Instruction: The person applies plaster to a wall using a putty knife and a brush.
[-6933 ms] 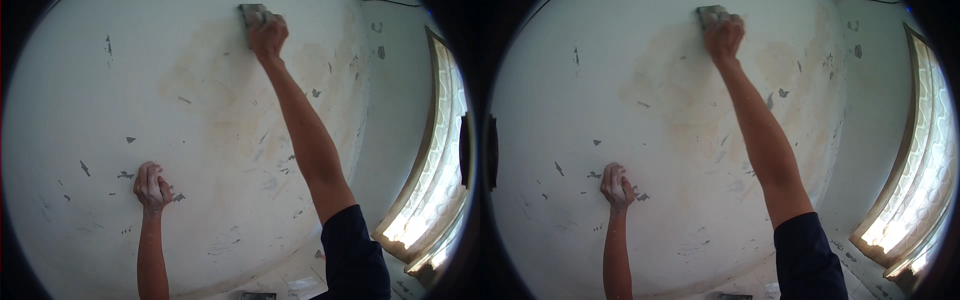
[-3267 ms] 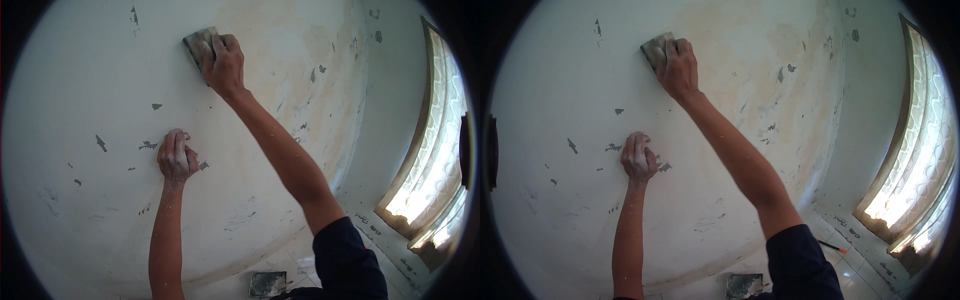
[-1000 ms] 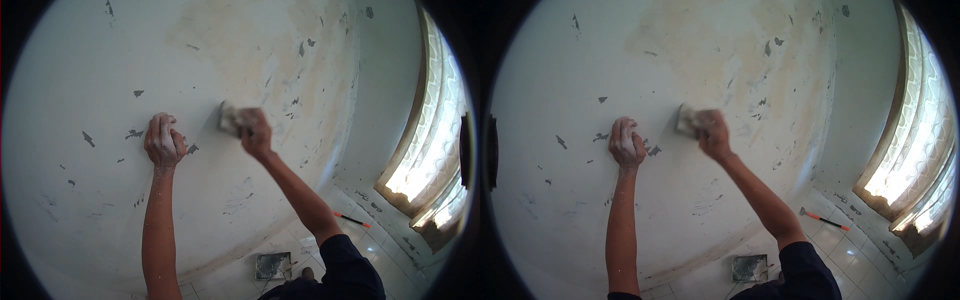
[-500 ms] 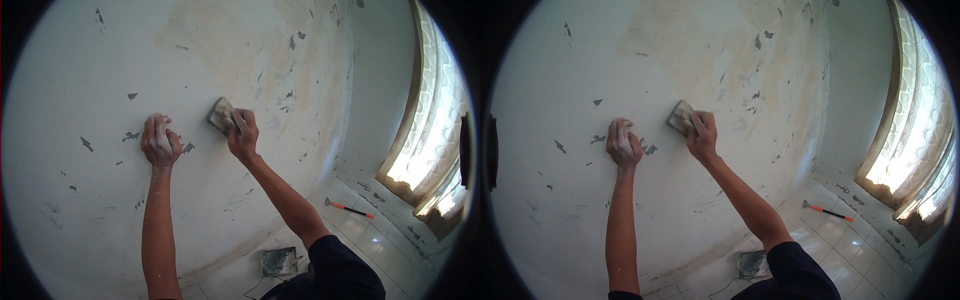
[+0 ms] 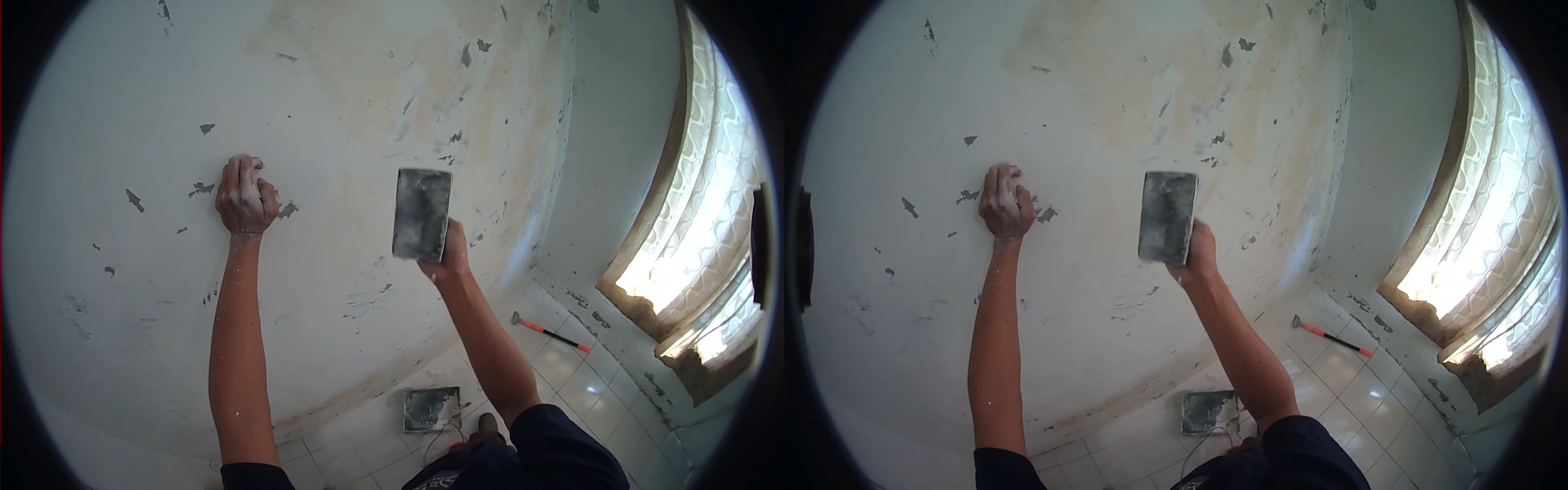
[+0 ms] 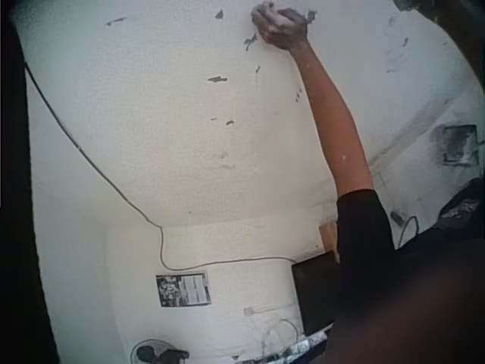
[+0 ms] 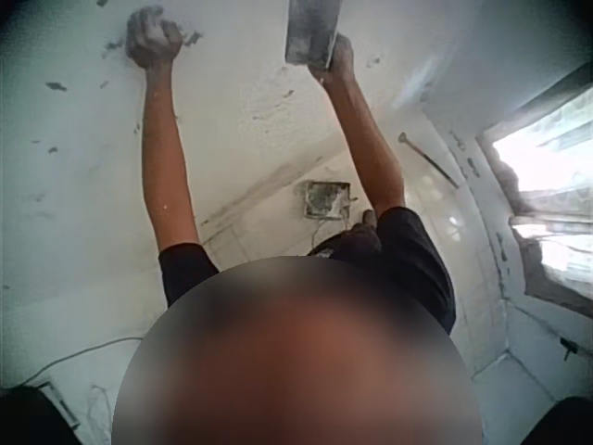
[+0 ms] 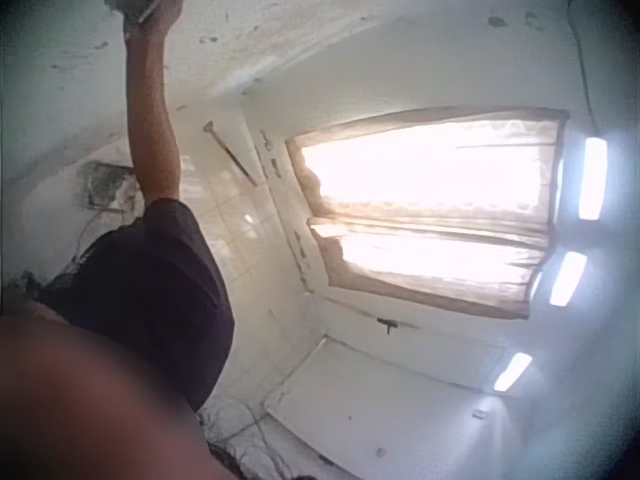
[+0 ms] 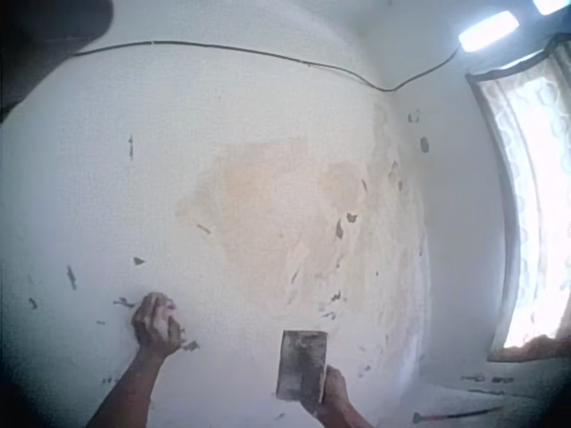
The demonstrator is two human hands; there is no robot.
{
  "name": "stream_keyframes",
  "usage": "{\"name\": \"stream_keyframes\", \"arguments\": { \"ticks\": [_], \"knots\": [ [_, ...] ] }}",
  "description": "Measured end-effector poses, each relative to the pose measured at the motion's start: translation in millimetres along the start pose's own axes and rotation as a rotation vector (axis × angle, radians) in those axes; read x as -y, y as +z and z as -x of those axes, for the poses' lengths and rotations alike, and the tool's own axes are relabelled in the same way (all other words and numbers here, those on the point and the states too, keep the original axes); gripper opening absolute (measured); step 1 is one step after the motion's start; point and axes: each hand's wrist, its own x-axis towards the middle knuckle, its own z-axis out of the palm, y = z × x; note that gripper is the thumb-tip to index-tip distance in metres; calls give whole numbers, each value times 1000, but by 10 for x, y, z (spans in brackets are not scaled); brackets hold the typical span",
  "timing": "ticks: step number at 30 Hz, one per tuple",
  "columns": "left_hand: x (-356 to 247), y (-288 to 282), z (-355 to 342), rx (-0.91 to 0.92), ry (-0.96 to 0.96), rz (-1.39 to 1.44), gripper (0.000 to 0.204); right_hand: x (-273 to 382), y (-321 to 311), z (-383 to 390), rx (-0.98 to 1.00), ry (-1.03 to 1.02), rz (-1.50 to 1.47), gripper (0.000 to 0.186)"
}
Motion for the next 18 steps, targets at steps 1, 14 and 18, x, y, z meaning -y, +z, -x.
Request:
{"name": "stream_keyframes", "arguments": {
  "ticks": [1, 14, 18],
  "knots": [
    [-10, -2, -4, -4, -7, -1, 23, -5, -36, 100, 1, 3, 7, 35],
    [-1430, -763, 1246, 152, -527, 302, 27, 341, -883, 1007, -126, 130, -59, 35],
    [-2800, -1541, 2237, 345, -945, 433, 18, 279, -582, 1171, -179, 282, -24, 36]
  ]
}}
